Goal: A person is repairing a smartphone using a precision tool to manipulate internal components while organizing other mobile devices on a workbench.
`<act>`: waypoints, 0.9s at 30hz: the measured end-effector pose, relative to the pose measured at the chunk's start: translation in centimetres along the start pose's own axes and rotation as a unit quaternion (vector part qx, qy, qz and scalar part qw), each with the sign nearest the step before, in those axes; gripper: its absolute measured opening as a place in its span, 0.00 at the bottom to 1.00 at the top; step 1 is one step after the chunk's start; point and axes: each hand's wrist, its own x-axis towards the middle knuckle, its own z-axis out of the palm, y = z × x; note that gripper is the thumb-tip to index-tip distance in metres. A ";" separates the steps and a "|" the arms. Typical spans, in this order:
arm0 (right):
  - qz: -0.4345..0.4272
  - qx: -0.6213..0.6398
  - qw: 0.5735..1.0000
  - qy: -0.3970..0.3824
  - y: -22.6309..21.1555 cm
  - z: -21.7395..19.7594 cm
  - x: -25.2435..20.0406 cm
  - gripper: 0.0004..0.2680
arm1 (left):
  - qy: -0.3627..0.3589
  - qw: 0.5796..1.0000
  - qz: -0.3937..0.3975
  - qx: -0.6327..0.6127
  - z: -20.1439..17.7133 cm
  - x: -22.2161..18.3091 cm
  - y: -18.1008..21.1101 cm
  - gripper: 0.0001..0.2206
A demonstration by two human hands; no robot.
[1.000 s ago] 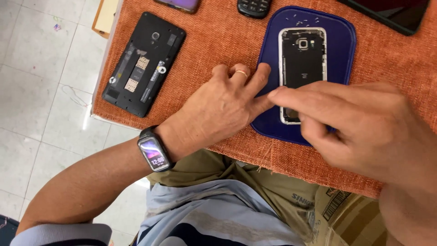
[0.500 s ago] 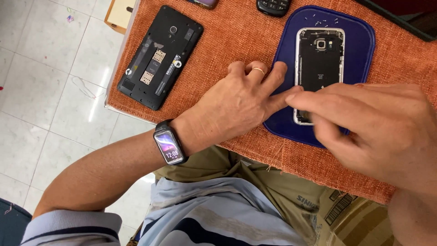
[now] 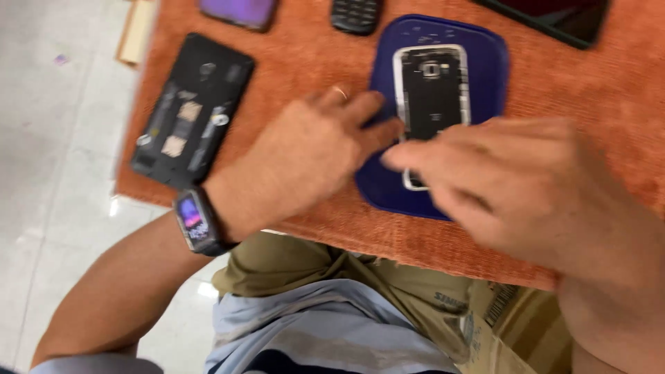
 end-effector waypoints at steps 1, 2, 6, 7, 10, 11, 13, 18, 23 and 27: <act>-0.013 0.046 0.998 -0.028 0.0 -0.1 0.1 0.12 | -0.004 1.000 -0.015 0.004 -0.3 0.4 -0.2 0.09; -0.007 0.042 0.999 -0.030 -0.1 -0.1 -0.1 0.12 | -0.001 1.000 -0.011 -0.001 -0.6 1.4 -0.3 0.09; 0.021 0.039 0.999 0.004 0.4 0.5 -0.3 0.07 | 0.054 0.979 0.074 -0.184 0.3 4.9 -0.8 0.11; 0.008 0.047 0.999 0.012 0.8 0.7 -0.3 0.08 | 0.027 0.962 0.107 -0.248 1.1 5.8 -1.0 0.13; -0.004 0.059 0.998 0.009 0.6 0.7 -0.4 0.11 | -0.118 0.923 0.101 -0.352 3.2 7.1 -0.2 0.19; -0.003 0.059 0.998 0.009 0.6 0.5 -0.2 0.11 | -0.118 0.923 0.101 -0.352 3.6 7.3 -0.3 0.19; -0.034 0.008 0.999 -0.006 0.5 0.0 0.1 0.11 | -0.084 0.914 0.174 -0.356 4.4 7.5 -0.5 0.21; 0.015 -0.072 0.995 -0.061 0.6 -0.6 0.7 0.05 | -0.092 0.936 0.192 -0.280 6.1 7.9 -0.8 0.22; -0.025 -0.056 0.996 -0.071 -0.1 -1.1 0.9 0.10 | -0.058 0.913 0.223 -0.336 4.3 7.6 -1.9 0.11; -0.035 -0.027 0.997 -0.062 -0.4 -0.6 1.8 0.09 | -0.020 0.893 0.214 -0.395 2.9 7.2 -2.5 0.11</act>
